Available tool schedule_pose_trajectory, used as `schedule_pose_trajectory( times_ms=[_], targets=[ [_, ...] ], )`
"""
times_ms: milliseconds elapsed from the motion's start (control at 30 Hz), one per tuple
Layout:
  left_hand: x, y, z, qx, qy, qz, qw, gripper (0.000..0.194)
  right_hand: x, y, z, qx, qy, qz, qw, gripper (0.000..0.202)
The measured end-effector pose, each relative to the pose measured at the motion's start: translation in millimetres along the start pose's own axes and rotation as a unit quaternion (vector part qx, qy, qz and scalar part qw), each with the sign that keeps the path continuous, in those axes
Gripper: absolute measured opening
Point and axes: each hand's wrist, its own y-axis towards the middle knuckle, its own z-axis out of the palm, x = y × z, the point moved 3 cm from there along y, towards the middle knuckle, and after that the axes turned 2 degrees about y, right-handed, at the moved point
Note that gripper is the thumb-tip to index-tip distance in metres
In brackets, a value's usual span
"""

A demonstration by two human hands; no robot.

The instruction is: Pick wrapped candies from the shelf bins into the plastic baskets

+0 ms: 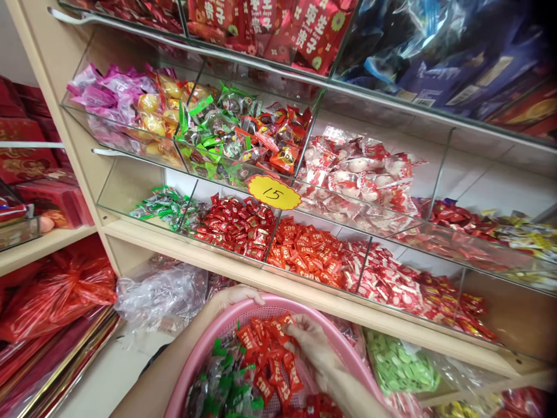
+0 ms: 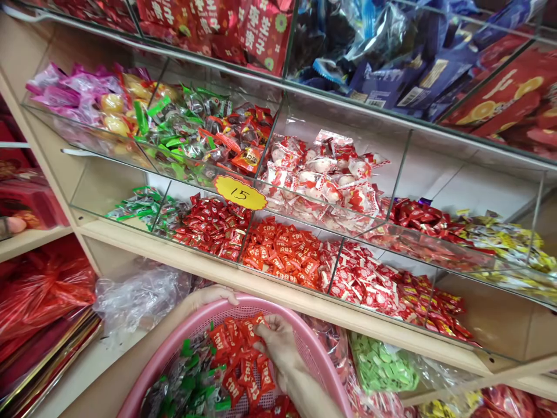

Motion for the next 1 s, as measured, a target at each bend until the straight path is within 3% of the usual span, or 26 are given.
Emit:
schedule_pose_trajectory(
  times_ms=[133, 267, 367, 467, 633, 800, 1000],
  targets=[
    [-3, -1, 2.7, 0.021, -0.002, 0.018, 1.0, 0.033, -10, 18, 7, -0.026, 0.036, -0.014, 0.999, 0.026],
    [-4, -3, 4.4, 0.001, -0.002, -0.001, 1.0, 0.033, -12, 14, 12, -0.02, 0.06, -0.015, 0.998, 0.043],
    [-6, -4, 6.5, -0.008, -0.016, -0.01, 1.0, 0.032, -4, 9, 3, -0.011, 0.03, -0.032, 0.999, 0.047],
    [-6, -5, 9.0, 0.008, -0.022, -0.017, 1.0, 0.029, 7, 7, -13, -0.007, -0.044, -0.091, 0.995, 0.041],
    [-7, -6, 9.2, -0.021, -0.002, -0.02, 1.0, 0.027, 15, 6, -20, -0.012, -0.23, -0.219, 0.948, 0.028],
    [-10, -9, 11.2, -0.038, 0.009, 0.0, 0.999, 0.028, 12, 8, -9, -0.078, -0.279, -0.283, 0.914, 0.025],
    [-10, -8, 12.1, -0.007, -0.007, -0.019, 1.0, 0.031, -1, 18, -6, -0.012, -0.172, -0.18, 0.968, 0.036]
  ],
)
